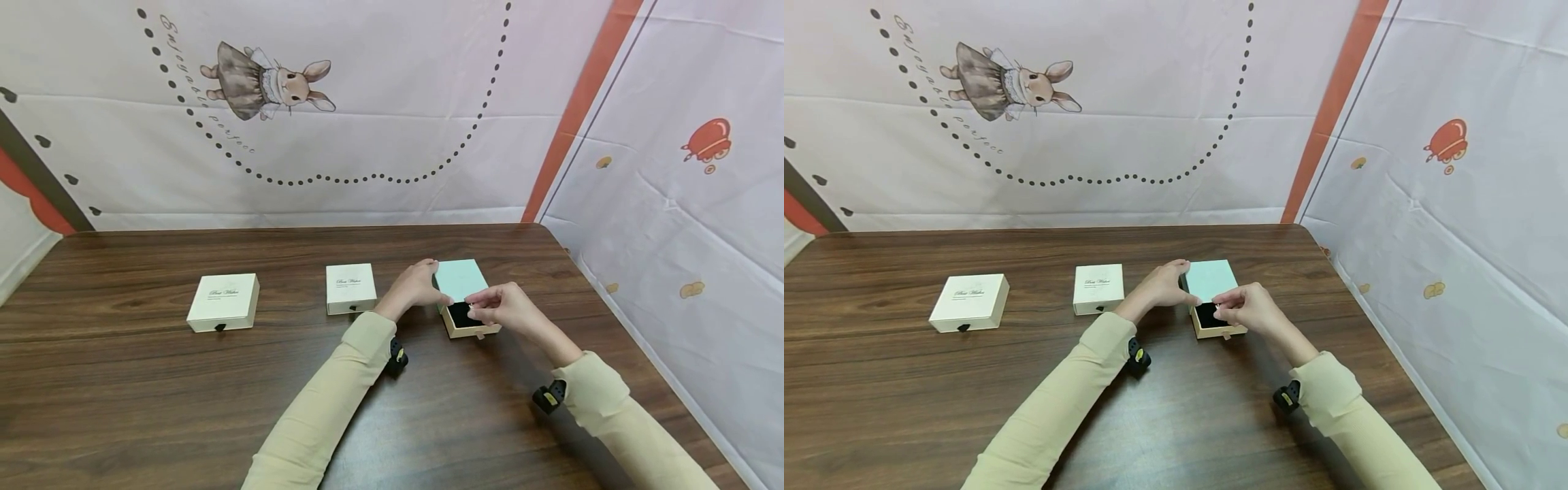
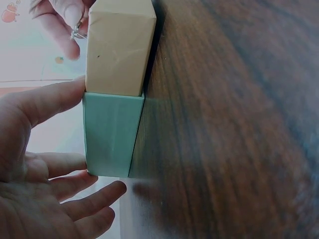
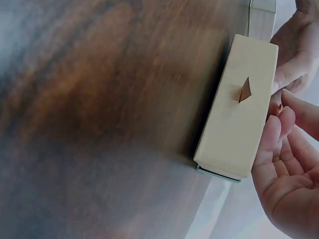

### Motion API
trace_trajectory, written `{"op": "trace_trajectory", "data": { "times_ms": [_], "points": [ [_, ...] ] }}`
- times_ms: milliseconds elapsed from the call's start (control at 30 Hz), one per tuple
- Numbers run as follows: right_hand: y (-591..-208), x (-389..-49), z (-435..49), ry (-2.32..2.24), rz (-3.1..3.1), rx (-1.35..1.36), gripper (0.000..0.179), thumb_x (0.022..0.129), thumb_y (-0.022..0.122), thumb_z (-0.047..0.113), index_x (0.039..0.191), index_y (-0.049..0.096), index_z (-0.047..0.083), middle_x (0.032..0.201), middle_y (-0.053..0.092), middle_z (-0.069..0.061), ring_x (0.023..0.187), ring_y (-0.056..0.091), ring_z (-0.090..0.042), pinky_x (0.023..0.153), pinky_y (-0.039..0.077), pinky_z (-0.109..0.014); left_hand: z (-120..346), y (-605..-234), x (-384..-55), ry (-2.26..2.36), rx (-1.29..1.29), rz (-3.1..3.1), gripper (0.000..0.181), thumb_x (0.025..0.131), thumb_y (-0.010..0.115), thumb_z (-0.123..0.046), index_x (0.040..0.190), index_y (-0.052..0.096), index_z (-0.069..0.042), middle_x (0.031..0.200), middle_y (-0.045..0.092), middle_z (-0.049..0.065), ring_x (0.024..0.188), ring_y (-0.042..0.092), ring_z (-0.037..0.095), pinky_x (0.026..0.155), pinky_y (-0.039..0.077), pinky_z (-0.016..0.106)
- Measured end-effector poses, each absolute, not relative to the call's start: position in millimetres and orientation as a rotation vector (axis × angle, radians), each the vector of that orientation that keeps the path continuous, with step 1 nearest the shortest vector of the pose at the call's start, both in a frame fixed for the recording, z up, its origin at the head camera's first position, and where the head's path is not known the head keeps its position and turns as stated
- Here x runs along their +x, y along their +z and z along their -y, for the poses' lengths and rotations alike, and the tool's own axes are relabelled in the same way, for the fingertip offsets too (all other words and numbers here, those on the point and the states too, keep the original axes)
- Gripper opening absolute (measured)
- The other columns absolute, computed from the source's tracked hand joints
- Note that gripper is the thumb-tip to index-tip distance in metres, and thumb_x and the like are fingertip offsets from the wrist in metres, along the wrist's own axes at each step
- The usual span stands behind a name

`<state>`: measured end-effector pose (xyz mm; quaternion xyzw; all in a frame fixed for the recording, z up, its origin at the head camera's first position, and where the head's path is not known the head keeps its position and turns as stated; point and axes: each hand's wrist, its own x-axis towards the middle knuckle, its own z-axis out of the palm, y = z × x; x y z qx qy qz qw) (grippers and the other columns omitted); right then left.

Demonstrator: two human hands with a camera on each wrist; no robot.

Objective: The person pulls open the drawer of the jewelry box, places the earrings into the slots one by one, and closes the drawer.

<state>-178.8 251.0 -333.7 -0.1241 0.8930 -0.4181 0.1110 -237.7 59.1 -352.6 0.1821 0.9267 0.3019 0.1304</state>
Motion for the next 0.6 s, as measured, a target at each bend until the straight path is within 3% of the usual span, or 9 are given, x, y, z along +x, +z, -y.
{"op": "trace_trajectory", "data": {
  "times_ms": [233,600],
  "points": [
    [-333.8,-181.1,-246.2,-1.177,-2.645,-0.355,0.022,0.080,0.069,0.007,0.097,0.064,-0.007,0.075,0.065,-0.007,0.057,0.053,-0.012,0.052,0.047,-0.031,-58.6,-352.6,-237.4,0.882,0.526,-2.690,0.087,0.075,0.071,-0.042,0.143,0.028,-0.010,0.148,0.026,0.001,0.133,0.028,0.022,0.104,0.029,0.037],
    [-338.5,-184.1,-241.5,-1.130,-2.692,-0.365,0.017,0.078,0.070,0.006,0.091,0.068,-0.004,0.072,0.066,-0.006,0.053,0.051,-0.009,0.048,0.044,-0.024,-58.5,-352.9,-236.9,0.876,0.529,-2.701,0.087,0.075,0.071,-0.041,0.143,0.028,-0.010,0.148,0.026,0.001,0.133,0.027,0.022,0.104,0.028,0.037]
  ]
}}
